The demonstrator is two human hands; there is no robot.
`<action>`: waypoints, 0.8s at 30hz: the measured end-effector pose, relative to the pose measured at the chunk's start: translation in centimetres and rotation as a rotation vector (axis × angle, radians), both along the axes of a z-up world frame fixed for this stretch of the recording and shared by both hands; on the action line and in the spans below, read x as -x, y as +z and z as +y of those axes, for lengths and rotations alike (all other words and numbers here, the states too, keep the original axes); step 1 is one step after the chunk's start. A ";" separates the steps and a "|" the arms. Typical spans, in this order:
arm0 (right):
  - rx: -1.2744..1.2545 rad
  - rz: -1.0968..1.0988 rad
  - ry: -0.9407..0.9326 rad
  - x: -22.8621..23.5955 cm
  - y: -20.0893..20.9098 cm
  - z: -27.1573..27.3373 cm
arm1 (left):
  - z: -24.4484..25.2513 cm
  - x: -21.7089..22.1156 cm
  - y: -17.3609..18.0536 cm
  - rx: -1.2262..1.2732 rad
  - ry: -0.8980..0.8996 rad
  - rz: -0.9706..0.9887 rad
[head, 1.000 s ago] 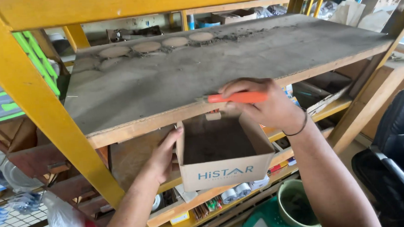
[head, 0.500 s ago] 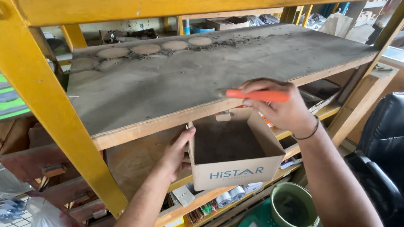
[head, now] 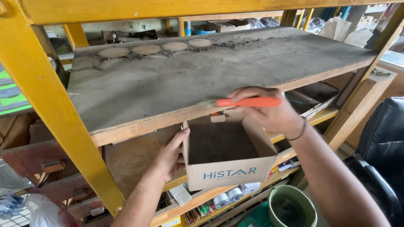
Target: The person sweeps dust and debris from a wooden shelf using a small brush, directing the material into a cardboard box held underneath. The person repeatedly brushes different sections of the shelf surface and edges, collecting the dust into the box throughout the clip.
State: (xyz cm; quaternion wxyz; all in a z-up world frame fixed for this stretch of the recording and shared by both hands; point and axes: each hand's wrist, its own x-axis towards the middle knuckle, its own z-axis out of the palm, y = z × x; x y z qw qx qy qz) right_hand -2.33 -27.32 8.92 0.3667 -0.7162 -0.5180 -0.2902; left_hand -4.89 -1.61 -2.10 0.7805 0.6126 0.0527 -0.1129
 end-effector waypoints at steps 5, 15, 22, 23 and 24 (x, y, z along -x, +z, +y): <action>-0.083 0.065 -0.093 -1.9 -0.9 -5.4 | -0.3 -0.3 0.2 -0.006 0.009 0.003; -0.098 0.163 0.009 -3.3 -0.7 -3.4 | -3.6 -1.1 1.2 0.012 -0.013 -0.036; -0.091 0.054 -0.121 -4.4 1.6 -4.8 | -3.5 -1.5 0.9 -0.020 -0.043 -0.049; -0.075 -0.014 -0.166 -5.0 2.6 -4.1 | -3.6 -1.9 0.9 -0.031 -0.046 -0.059; -0.076 -0.019 -0.169 -6.8 2.7 -3.4 | -3.6 -1.6 1.3 -0.032 -0.049 -0.064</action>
